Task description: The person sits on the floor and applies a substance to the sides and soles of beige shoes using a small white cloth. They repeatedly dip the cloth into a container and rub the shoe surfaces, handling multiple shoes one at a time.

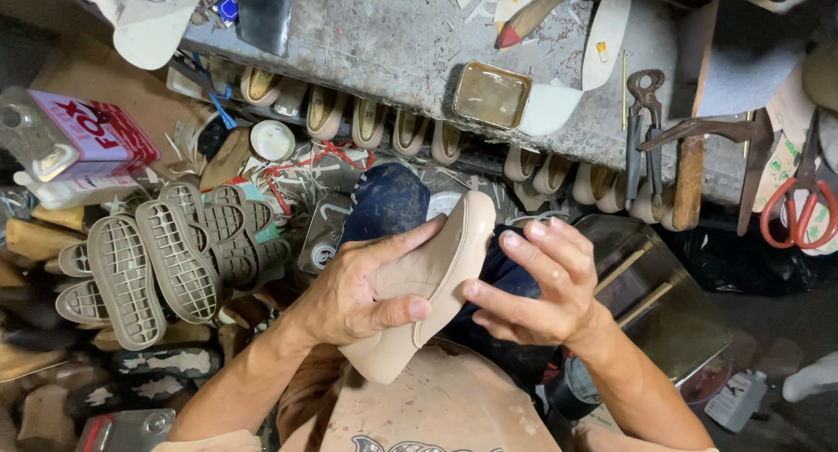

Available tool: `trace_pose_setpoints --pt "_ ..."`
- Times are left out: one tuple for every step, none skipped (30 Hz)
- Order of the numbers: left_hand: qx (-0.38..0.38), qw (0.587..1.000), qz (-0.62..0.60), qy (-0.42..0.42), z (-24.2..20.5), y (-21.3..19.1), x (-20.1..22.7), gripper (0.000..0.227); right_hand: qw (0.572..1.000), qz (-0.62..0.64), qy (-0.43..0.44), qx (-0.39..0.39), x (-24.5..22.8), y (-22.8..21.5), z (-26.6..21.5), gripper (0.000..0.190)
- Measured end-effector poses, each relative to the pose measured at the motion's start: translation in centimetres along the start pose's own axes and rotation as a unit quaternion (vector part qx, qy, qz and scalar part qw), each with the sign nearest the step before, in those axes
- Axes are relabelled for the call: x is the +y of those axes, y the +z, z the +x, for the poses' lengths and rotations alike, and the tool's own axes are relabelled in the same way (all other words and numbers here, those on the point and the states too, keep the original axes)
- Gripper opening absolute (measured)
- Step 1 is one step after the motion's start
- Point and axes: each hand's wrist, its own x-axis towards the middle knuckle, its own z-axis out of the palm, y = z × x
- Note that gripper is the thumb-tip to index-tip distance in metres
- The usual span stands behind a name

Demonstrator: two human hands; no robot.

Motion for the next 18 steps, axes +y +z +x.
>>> trace_pose_setpoints --pt "0.001 1.000 -0.001 -0.002 -0.1 0.0 -0.1 0.083 1.000 0.001 0.001 -0.002 0.3 0.1 0.3 0.029" --pt "0.004 1.000 -0.002 -0.013 -0.1 0.0 -0.2 0.083 1.000 -0.008 0.026 -0.003 0.6 0.2 0.6 0.035" --pt "0.007 1.000 -0.002 -0.022 -0.1 0.0 -0.3 0.082 0.999 -0.018 0.049 -0.003 1.0 0.3 0.9 0.042" --pt "0.008 1.000 -0.002 -0.022 -0.1 0.0 -0.4 0.082 0.999 -0.018 0.049 -0.004 1.0 0.6 0.7 0.042" --pt "0.009 0.999 0.001 -0.033 -0.1 0.0 -0.4 0.083 1.000 -0.008 0.030 0.001 0.9 1.0 0.6 0.038" --pt "0.011 0.999 0.005 -0.045 -0.2 -0.1 -0.4 0.083 1.000 0.003 0.012 0.006 0.8 1.4 0.5 0.034" --pt "0.013 0.999 0.005 -0.045 0.0 -0.3 -0.4 0.083 1.000 0.005 0.010 0.006 1.0 1.4 0.7 0.034" --pt "0.022 0.998 -0.009 -0.053 0.2 -0.5 -0.3 0.081 1.000 0.002 -0.007 0.001 1.2 1.4 0.8 0.032" --pt "0.029 0.997 -0.025 -0.063 0.3 -0.6 -0.3 0.080 1.000 -0.001 -0.022 -0.006 1.3 1.3 0.9 0.031" --pt "0.030 0.997 -0.027 -0.064 0.3 -0.8 -0.7 0.080 1.000 0.001 -0.022 -0.008 3.0 1.7 1.1 0.031" --pt "0.045 0.996 -0.011 -0.072 0.4 -1.1 -1.2 0.080 0.999 -0.022 0.027 -0.005 4.7 2.1 1.3 0.038" --pt "0.059 0.995 0.005 -0.080 0.6 -1.3 -1.6 0.079 0.996 -0.044 0.075 -0.002 6.4 2.4 1.5 0.045" --pt "0.058 0.995 0.005 -0.078 1.0 -1.6 -1.9 0.079 0.996 -0.046 0.075 -0.002 7.5 2.7 2.2 0.045" --pt "0.069 0.995 -0.008 -0.075 1.4 -1.9 -2.1 0.077 0.986 -0.116 0.106 -0.055 8.6 3.1 3.0 0.049" --pt "0.081 0.994 -0.021 -0.073 1.7 -2.1 -2.3 0.074 0.967 -0.183 0.136 -0.109 9.6 3.4 3.7 0.053" --pt "0.080 0.994 -0.022 -0.073 1.7 -2.2 -2.4 0.074 0.967 -0.184 0.136 -0.109 10.0 4.0 3.5 0.053" --pt "0.093 0.993 -0.020 -0.066 1.8 -2.3 -2.5 0.072 0.962 -0.178 0.152 -0.140 10.6 4.6 3.5 0.052" --pt "0.106 0.992 -0.019 -0.059 2.0 -2.4 -2.6 0.069 0.956 -0.173 0.167 -0.171 11.2 5.2 3.4 0.051"
